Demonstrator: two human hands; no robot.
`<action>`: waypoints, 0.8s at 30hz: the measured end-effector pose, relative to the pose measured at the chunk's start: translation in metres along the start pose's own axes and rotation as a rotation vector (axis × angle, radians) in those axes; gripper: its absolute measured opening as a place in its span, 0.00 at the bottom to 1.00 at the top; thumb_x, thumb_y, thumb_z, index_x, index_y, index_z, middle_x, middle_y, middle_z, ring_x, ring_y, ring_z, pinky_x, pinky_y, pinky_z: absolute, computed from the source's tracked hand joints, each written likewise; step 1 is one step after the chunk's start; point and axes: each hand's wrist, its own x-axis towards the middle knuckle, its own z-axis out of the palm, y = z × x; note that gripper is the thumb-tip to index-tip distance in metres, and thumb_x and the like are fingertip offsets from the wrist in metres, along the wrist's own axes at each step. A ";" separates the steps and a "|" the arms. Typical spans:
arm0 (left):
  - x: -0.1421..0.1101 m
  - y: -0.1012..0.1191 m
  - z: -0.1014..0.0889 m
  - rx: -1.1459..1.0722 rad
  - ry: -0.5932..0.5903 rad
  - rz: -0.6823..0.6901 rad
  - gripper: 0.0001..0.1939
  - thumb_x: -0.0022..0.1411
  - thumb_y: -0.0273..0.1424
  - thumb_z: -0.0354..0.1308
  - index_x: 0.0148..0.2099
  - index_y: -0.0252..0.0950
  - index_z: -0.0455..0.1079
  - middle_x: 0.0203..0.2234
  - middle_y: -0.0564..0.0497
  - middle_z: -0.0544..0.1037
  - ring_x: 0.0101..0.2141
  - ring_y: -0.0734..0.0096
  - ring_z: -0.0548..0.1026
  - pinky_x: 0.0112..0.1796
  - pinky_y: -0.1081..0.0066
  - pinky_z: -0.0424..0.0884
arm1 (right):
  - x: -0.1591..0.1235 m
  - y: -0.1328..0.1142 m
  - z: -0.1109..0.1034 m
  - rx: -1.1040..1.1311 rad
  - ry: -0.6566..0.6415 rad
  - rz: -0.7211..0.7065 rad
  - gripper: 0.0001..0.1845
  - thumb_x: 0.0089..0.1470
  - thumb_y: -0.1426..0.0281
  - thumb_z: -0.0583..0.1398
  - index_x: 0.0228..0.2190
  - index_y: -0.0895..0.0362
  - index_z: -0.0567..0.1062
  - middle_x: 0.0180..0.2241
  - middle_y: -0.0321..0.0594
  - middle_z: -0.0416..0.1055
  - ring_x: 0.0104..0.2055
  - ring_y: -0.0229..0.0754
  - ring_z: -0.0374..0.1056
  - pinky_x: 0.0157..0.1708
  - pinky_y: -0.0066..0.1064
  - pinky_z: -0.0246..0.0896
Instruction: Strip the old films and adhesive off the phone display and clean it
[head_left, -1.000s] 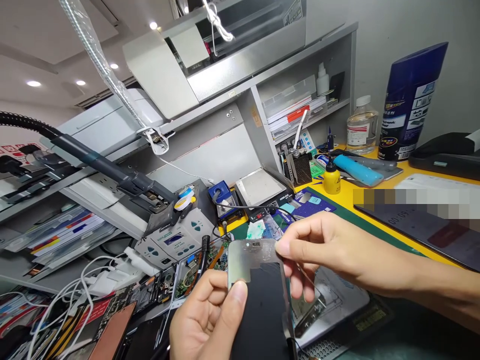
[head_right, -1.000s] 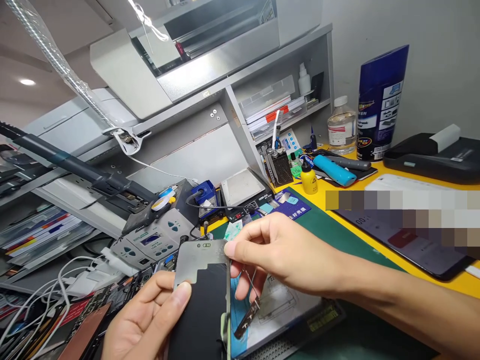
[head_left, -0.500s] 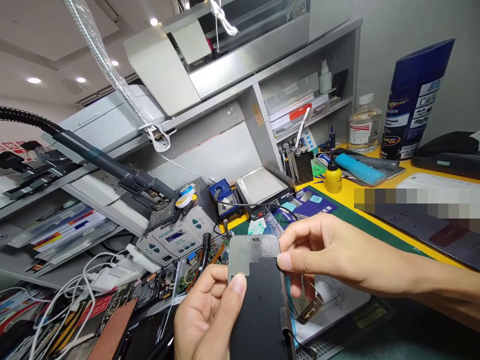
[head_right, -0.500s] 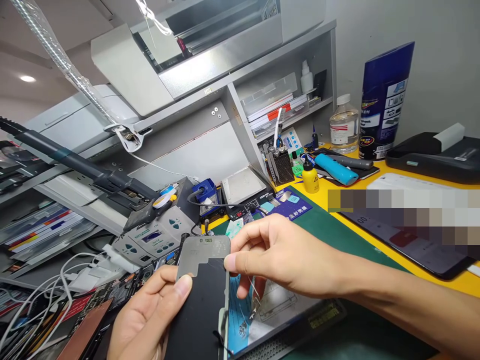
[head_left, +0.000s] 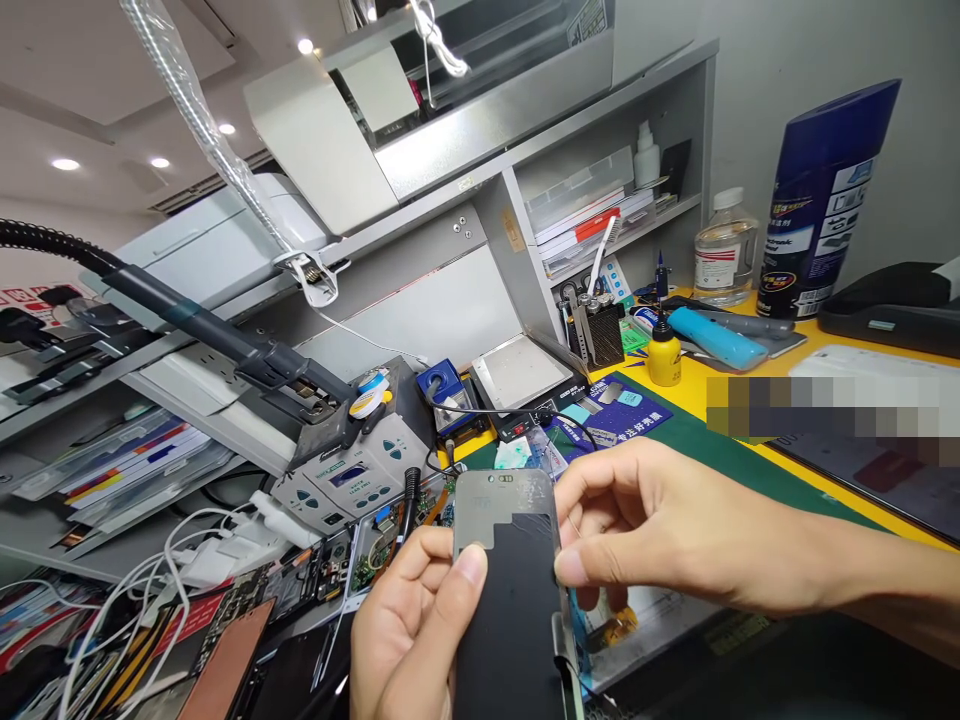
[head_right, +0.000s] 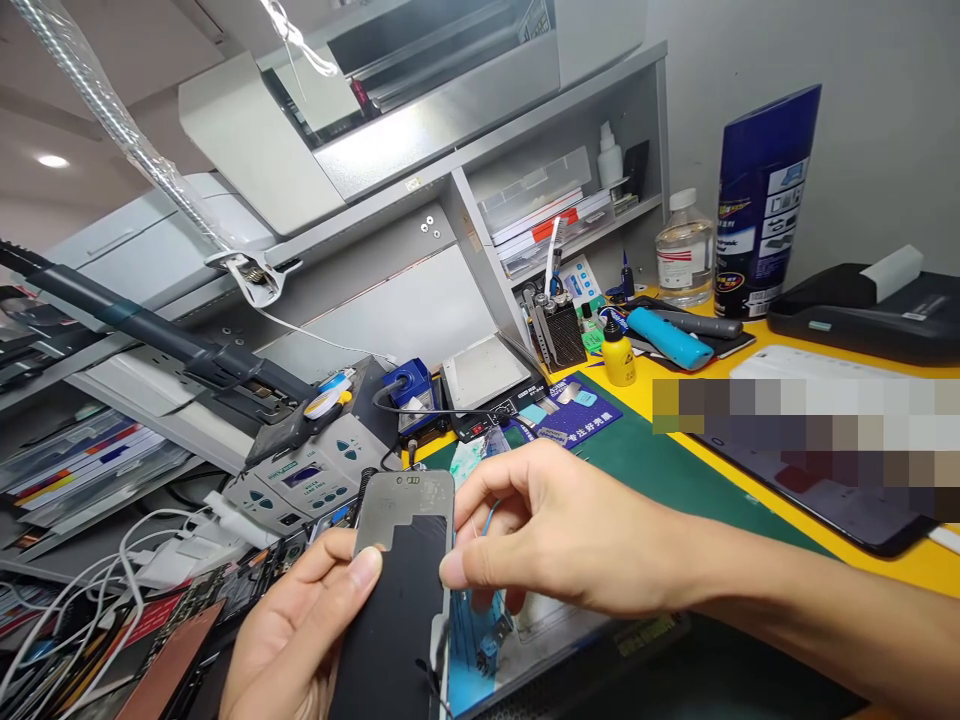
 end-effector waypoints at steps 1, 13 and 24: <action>0.000 0.000 0.000 0.002 -0.007 -0.003 0.19 0.44 0.39 0.77 0.30 0.34 0.74 0.20 0.54 0.76 0.21 0.75 0.73 0.25 0.79 0.68 | 0.000 0.000 0.000 0.008 0.000 -0.004 0.14 0.47 0.64 0.72 0.31 0.59 0.77 0.25 0.35 0.75 0.26 0.36 0.69 0.29 0.27 0.66; 0.006 0.000 0.000 -0.016 -0.063 -0.023 0.16 0.47 0.36 0.75 0.30 0.34 0.73 0.21 0.53 0.78 0.21 0.72 0.75 0.25 0.77 0.70 | 0.002 -0.003 -0.002 0.033 0.024 -0.073 0.16 0.54 0.58 0.68 0.29 0.60 0.76 0.26 0.37 0.77 0.28 0.38 0.74 0.28 0.26 0.66; 0.000 -0.001 0.007 -0.027 -0.065 -0.043 0.14 0.53 0.36 0.72 0.33 0.35 0.72 0.24 0.51 0.79 0.20 0.72 0.74 0.27 0.73 0.70 | 0.003 -0.002 -0.003 0.006 0.034 -0.054 0.19 0.55 0.56 0.66 0.28 0.60 0.75 0.26 0.38 0.75 0.28 0.39 0.73 0.29 0.28 0.67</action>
